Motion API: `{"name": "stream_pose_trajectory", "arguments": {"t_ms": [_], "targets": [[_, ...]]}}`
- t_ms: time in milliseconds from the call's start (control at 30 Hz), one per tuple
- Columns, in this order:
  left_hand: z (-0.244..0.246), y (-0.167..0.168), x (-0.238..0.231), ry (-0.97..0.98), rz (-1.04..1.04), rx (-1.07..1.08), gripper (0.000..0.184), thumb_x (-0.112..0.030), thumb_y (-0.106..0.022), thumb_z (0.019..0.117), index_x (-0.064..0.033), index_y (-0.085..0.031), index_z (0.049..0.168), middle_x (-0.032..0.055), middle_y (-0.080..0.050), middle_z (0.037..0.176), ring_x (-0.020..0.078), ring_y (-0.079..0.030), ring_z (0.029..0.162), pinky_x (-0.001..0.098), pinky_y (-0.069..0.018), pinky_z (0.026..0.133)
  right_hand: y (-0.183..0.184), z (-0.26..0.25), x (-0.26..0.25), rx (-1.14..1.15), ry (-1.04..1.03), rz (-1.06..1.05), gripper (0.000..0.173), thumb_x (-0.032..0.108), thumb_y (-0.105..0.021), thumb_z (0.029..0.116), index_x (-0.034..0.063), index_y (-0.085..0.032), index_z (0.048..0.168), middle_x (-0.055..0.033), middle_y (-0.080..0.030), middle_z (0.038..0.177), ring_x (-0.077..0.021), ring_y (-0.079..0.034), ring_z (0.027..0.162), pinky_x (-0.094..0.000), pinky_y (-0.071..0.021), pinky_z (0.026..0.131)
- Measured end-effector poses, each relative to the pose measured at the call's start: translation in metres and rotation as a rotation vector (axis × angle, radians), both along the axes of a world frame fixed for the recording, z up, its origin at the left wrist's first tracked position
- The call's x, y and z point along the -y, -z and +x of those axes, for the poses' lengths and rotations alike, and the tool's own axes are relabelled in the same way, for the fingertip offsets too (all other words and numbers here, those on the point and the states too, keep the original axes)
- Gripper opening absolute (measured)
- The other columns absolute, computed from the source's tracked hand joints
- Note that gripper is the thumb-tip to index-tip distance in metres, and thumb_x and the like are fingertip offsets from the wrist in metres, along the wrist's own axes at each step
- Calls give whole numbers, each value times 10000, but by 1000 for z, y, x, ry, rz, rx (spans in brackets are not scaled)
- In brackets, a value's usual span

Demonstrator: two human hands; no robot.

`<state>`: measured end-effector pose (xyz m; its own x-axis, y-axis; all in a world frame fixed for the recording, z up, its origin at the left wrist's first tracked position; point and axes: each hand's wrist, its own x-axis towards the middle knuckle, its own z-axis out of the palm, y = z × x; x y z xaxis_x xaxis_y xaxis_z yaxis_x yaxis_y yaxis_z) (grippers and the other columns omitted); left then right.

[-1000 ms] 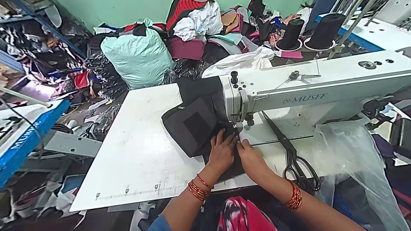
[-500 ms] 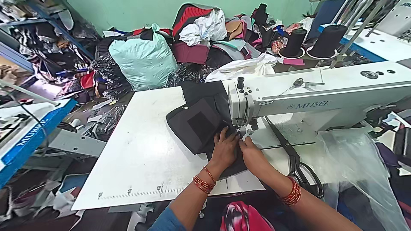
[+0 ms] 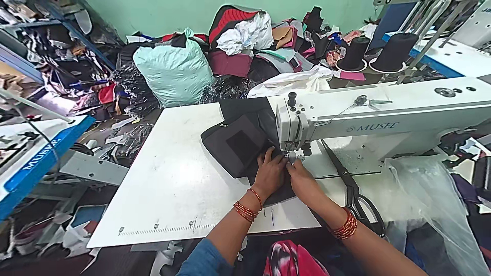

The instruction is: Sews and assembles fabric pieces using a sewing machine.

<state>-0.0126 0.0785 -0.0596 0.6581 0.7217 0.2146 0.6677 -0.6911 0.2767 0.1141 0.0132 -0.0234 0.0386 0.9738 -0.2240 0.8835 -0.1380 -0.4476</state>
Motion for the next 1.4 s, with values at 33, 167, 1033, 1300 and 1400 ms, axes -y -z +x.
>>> {"name": "stream_pose_trajectory", "arguments": {"t_ms": [33, 167, 1033, 1300, 1400], "targets": [[0, -1, -1, 2, -18, -10, 391, -108, -494, 979, -154, -725, 1292, 69, -671, 1378, 457, -408, 1451, 723, -318, 1062, -1, 0, -2, -4, 2, -12, 438, -53, -406, 1023, -45, -505, 1450, -295, -475, 1427, -388, -603, 1215, -427, -511, 1016], [-1, -1, -7, 25, -23, 7, 378, -99, -510, 971, -144, -740, 1267, 85, -670, 1378, 475, -396, 1454, 744, -295, 1072, -3, 1, -6, -19, 14, -23, 439, -56, -417, 1017, -48, -511, 1446, -302, -451, 1465, -385, -604, 1227, -425, -512, 1022], [-1, -39, 49, 8, -380, -328, 601, -107, -516, 985, -80, -404, 1575, 146, -305, 1673, 396, -275, 1535, 637, -282, 1155, 6, 27, 18, -293, 207, 98, 388, 110, -467, 1068, -17, -555, 1425, -220, -664, 1210, -313, -655, 1083, -433, -496, 997], [-24, -36, 37, -194, -842, 370, 472, -268, -385, 1100, 11, -520, 1458, 246, -360, 1598, 402, -303, 1502, 582, -231, 1217, 9, 22, 25, -391, 196, 57, 374, 49, -497, 1034, -60, -568, 1385, -235, -663, 1179, -287, -652, 1031, -393, -504, 956], [-18, -37, 40, -107, -687, 191, 458, -231, -349, 1092, -37, -563, 1447, 157, -433, 1590, 362, -288, 1521, 598, -202, 1204, 10, 18, 25, -460, 195, 59, 376, 28, -496, 1021, -68, -567, 1377, -220, -669, 1148, -251, -644, 998, -365, -503, 927]]}}
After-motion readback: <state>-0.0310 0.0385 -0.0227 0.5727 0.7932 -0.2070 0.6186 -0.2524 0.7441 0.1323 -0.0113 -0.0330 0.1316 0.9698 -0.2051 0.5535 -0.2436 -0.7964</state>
